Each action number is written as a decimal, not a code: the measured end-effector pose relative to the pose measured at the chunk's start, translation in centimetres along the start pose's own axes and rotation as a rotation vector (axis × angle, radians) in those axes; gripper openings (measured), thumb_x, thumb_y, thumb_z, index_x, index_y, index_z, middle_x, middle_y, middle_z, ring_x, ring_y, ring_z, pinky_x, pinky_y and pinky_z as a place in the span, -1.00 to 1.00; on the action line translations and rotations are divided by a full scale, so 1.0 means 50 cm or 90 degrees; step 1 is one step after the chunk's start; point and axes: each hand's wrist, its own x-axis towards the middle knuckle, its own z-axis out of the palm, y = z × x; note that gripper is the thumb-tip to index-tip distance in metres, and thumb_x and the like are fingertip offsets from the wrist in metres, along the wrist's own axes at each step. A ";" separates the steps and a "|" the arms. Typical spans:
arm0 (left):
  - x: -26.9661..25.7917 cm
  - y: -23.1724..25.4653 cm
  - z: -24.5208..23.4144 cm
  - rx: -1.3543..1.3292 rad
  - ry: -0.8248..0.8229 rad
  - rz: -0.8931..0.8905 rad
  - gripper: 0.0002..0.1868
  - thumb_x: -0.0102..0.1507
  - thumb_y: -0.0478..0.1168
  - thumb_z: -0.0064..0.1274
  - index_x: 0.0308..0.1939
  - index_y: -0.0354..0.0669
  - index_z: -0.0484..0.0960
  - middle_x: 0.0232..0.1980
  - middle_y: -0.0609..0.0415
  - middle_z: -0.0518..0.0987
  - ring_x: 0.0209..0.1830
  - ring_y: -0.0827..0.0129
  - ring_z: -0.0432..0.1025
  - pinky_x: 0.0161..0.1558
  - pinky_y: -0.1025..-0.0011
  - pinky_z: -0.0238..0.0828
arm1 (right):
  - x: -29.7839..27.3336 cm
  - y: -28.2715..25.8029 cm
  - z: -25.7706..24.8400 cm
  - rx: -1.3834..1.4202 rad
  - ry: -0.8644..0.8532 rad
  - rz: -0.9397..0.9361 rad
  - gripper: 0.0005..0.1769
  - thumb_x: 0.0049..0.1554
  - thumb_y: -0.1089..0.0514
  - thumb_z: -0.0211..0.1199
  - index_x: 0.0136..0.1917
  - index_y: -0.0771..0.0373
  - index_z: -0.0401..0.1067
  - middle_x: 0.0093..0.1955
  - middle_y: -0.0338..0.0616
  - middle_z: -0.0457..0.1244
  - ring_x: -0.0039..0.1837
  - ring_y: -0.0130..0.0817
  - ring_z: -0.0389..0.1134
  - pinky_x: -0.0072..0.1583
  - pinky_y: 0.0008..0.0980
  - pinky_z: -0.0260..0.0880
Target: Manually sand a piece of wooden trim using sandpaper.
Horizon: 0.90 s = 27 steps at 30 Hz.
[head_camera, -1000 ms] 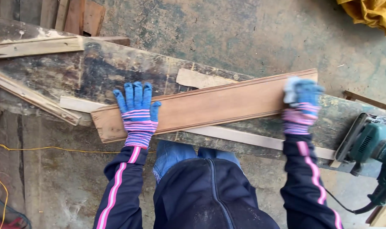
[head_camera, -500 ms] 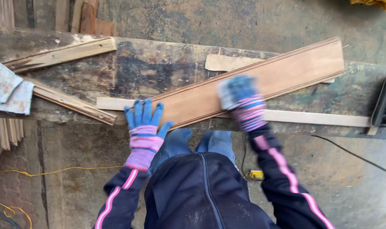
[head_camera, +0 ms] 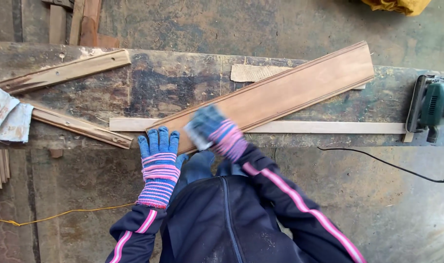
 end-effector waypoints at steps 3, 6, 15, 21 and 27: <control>0.001 0.003 0.009 -0.030 -0.018 -0.012 -0.10 0.13 0.30 0.11 0.47 0.06 0.30 0.57 -0.15 0.13 0.59 -0.12 -0.08 0.49 -0.26 -0.35 | -0.094 0.225 -0.099 -0.259 -0.073 0.236 -0.36 0.07 0.13 0.20 0.42 0.28 0.30 0.46 0.16 0.16 0.51 0.14 0.12 0.57 0.12 -0.02; -0.003 0.005 0.024 -0.016 0.003 -0.018 -0.09 0.12 0.29 0.11 0.49 0.10 0.27 0.58 -0.11 0.13 0.60 -0.06 -0.07 0.51 -0.26 -0.37 | -0.262 0.433 -0.137 -0.243 -0.004 0.459 -0.36 0.16 0.20 0.04 0.52 0.25 0.27 0.51 0.10 0.14 0.59 0.06 0.10 0.66 -0.06 -0.08; -0.002 0.028 0.018 0.027 -0.017 -0.066 -0.07 0.11 0.27 0.17 0.50 0.11 0.28 0.62 -0.10 0.13 0.64 -0.08 -0.08 0.54 -0.21 -0.38 | -0.061 0.034 0.031 -0.031 0.029 0.001 -0.31 0.15 0.14 0.23 0.55 0.13 0.24 0.60 -0.04 0.11 0.68 -0.03 0.04 0.74 0.07 -0.14; -0.004 0.056 0.011 0.064 -0.069 -0.126 -0.09 0.14 0.26 0.16 0.51 0.12 0.28 0.62 -0.06 0.13 0.65 -0.01 -0.08 0.54 -0.21 -0.38 | -0.170 0.399 -0.238 -0.568 -0.241 0.246 -0.38 0.26 0.06 0.11 0.53 0.35 0.25 0.49 0.23 0.15 0.55 0.17 0.10 0.51 0.09 0.05; -0.004 0.053 0.026 0.015 -0.058 -0.169 -0.08 0.12 0.23 0.19 0.52 0.09 0.31 0.63 -0.07 0.15 0.67 0.01 -0.07 0.56 -0.20 -0.34 | -0.393 0.700 -0.173 -0.179 0.126 0.575 -0.49 0.41 0.13 -0.03 0.60 0.09 0.26 0.65 -0.15 0.13 0.72 -0.15 0.08 0.77 -0.14 -0.12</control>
